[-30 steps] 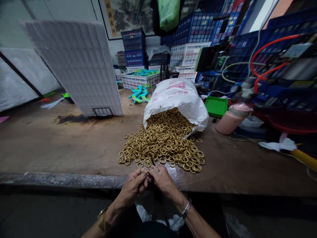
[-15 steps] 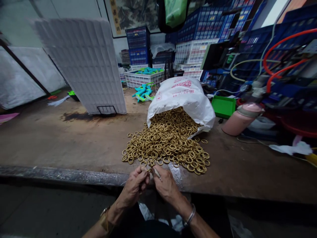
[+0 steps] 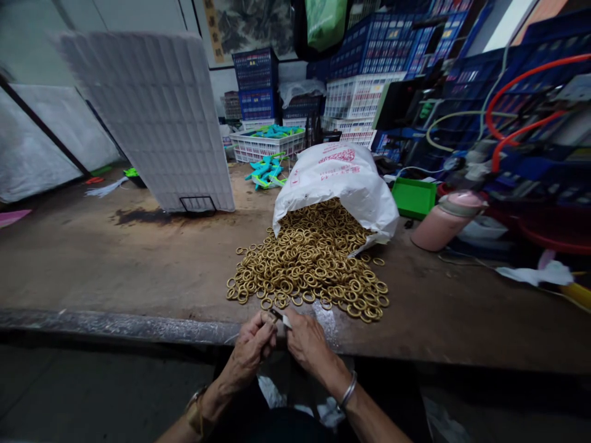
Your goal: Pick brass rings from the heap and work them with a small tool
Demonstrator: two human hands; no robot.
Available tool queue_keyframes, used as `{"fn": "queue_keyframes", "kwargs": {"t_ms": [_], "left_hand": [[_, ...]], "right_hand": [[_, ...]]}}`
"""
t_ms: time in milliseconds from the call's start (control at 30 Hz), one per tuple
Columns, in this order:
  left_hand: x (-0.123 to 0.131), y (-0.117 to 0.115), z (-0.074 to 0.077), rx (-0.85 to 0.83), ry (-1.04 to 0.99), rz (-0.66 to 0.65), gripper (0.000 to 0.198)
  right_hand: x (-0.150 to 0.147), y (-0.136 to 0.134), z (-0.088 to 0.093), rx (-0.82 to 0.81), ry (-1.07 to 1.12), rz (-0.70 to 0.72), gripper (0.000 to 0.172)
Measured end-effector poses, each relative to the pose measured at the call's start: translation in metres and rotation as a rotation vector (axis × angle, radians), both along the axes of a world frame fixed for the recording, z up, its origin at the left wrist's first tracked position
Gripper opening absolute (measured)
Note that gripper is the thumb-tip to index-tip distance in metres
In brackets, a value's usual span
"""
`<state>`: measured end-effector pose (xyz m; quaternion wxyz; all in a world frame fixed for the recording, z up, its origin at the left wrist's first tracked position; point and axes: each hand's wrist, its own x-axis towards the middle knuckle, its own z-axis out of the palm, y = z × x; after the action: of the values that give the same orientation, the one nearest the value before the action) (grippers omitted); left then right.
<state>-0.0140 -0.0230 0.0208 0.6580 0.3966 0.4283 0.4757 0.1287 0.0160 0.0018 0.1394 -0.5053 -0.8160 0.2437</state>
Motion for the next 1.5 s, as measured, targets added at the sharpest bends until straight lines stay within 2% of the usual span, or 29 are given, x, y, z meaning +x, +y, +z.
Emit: {"fn": "queue_keyframes", "kwargs": {"t_ms": [167, 267, 467, 667, 800, 900, 1133, 1233, 1367, 1500], "left_hand": [[-0.002, -0.010, 0.003, -0.082, -0.156, -0.061, 0.028], [-0.006, -0.009, -0.001, -0.146, -0.258, -0.022, 0.029], [-0.013, -0.003, -0.011, -0.171, -0.302, 0.068, 0.024], [-0.018, 0.000, -0.012, -0.269, -0.451, 0.051, 0.022], [-0.019, 0.003, -0.013, -0.371, -0.518, 0.089, 0.021], [-0.018, 0.005, -0.014, -0.325, -0.484, 0.115, 0.022], [-0.011, 0.015, -0.013, -0.280, -0.382, 0.074, 0.025], [-0.006, 0.017, -0.014, -0.229, -0.291, 0.105, 0.028], [-0.001, 0.019, -0.013, -0.163, -0.053, 0.149, 0.030], [0.001, 0.020, -0.012, -0.055, 0.120, 0.143, 0.028]], "right_hand": [[0.006, 0.013, -0.013, 0.093, -0.191, -0.176, 0.018], [0.000, 0.016, -0.013, 0.119, -0.166, -0.221, 0.016], [-0.017, 0.021, -0.008, 0.153, -0.107, -0.301, 0.009], [-0.027, 0.028, -0.006, 0.200, -0.162, -0.226, 0.012], [-0.027, 0.029, -0.003, 0.207, -0.191, -0.220, 0.013], [-0.023, 0.030, -0.002, 0.199, -0.135, -0.211, 0.015], [-0.007, 0.032, -0.009, 0.217, 0.097, -0.211, 0.018], [-0.001, 0.031, -0.009, 0.186, 0.213, -0.208, 0.018], [0.001, 0.026, -0.002, -0.003, 0.380, -0.235, 0.026], [-0.001, 0.018, 0.006, -0.239, 0.559, -0.294, 0.020]]}}
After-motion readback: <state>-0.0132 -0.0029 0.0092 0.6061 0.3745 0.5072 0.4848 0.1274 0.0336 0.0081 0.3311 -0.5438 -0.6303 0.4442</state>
